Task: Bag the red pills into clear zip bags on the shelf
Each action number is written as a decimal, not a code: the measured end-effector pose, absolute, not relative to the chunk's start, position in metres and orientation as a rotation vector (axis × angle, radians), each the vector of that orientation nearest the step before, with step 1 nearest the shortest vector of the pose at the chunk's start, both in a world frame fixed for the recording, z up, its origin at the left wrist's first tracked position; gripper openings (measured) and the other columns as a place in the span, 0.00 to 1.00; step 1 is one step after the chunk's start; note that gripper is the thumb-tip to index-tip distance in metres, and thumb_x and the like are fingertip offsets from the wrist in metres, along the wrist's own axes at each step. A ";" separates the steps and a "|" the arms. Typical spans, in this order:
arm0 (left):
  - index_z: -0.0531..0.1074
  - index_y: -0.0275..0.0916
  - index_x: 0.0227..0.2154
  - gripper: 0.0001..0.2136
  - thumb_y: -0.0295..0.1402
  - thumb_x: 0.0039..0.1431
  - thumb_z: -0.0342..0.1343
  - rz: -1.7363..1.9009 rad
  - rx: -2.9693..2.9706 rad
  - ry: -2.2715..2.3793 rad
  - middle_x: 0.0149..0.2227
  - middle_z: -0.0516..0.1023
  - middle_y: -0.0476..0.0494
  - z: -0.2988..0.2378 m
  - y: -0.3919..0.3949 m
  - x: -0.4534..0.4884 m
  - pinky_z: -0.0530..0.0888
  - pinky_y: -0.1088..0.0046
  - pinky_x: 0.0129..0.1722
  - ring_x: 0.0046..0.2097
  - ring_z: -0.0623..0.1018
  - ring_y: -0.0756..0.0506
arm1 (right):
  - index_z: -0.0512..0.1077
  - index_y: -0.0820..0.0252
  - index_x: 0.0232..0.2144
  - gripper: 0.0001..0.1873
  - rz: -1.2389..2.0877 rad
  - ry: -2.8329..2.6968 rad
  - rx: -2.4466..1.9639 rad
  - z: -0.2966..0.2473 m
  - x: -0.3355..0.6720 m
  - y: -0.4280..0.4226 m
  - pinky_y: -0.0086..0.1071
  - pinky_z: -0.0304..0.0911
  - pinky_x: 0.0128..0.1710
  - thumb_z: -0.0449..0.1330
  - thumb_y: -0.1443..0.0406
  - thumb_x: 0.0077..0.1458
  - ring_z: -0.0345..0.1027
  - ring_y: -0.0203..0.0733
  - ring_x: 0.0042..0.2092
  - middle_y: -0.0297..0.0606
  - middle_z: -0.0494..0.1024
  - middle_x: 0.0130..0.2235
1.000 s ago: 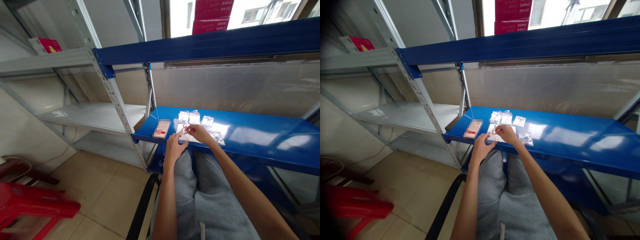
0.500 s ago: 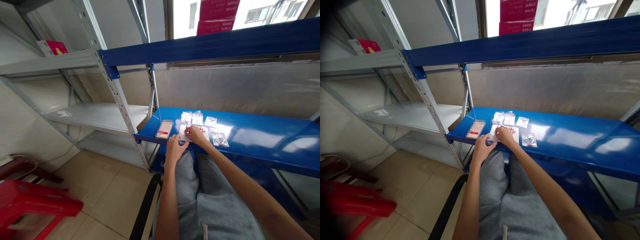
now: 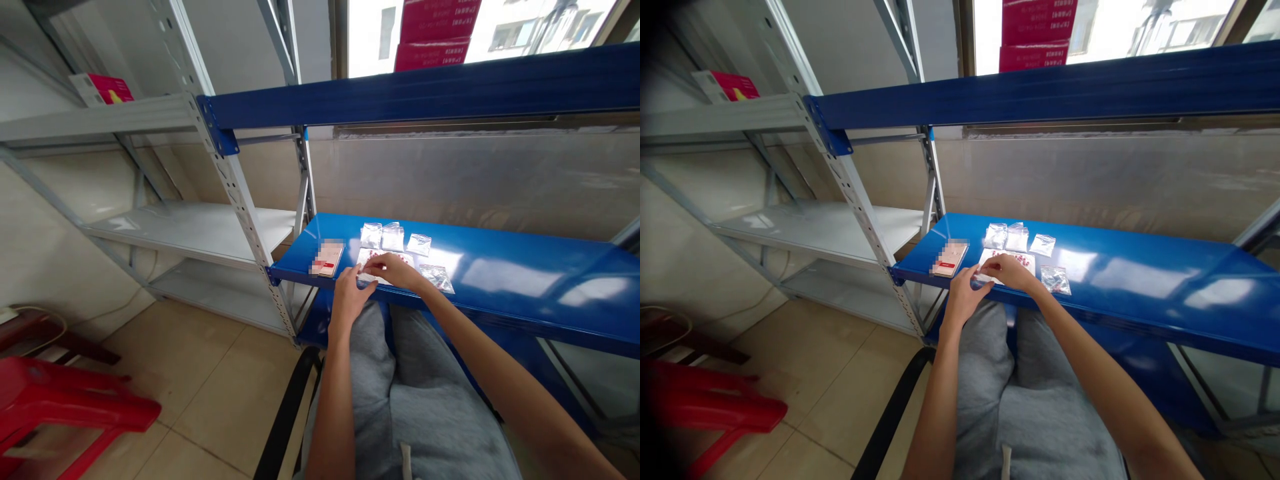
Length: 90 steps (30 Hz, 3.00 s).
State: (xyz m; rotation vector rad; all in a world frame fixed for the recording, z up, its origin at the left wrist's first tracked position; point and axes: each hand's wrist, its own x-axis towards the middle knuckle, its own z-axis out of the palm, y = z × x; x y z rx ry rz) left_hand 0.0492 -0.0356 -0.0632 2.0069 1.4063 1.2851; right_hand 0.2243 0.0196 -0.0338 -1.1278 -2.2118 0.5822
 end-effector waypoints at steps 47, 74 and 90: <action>0.73 0.39 0.54 0.22 0.38 0.57 0.66 1.231 1.967 1.488 0.46 0.78 0.39 -0.075 -0.032 0.044 0.75 0.65 0.49 0.46 0.79 0.41 | 0.80 0.61 0.39 0.10 0.191 -2.275 -1.432 -0.061 0.213 0.020 0.31 0.60 0.43 0.59 0.71 0.60 0.73 0.44 0.41 0.43 0.81 0.37; 0.76 0.38 0.51 0.22 0.37 0.54 0.68 1.278 1.836 1.259 0.46 0.81 0.40 -0.061 -0.039 0.041 0.78 0.66 0.47 0.47 0.80 0.42 | 0.81 0.59 0.37 0.14 0.521 -2.141 -1.122 -0.019 0.220 -0.013 0.32 0.62 0.36 0.57 0.60 0.62 0.71 0.41 0.35 0.40 0.83 0.36; 0.75 0.37 0.55 0.26 0.40 0.53 0.69 1.240 1.491 1.051 0.48 0.81 0.38 -0.052 -0.041 0.039 0.77 0.70 0.42 0.45 0.80 0.43 | 0.76 0.60 0.28 0.15 0.684 -2.133 -1.089 -0.007 0.229 -0.030 0.32 0.64 0.35 0.56 0.59 0.61 0.71 0.40 0.32 0.38 0.80 0.29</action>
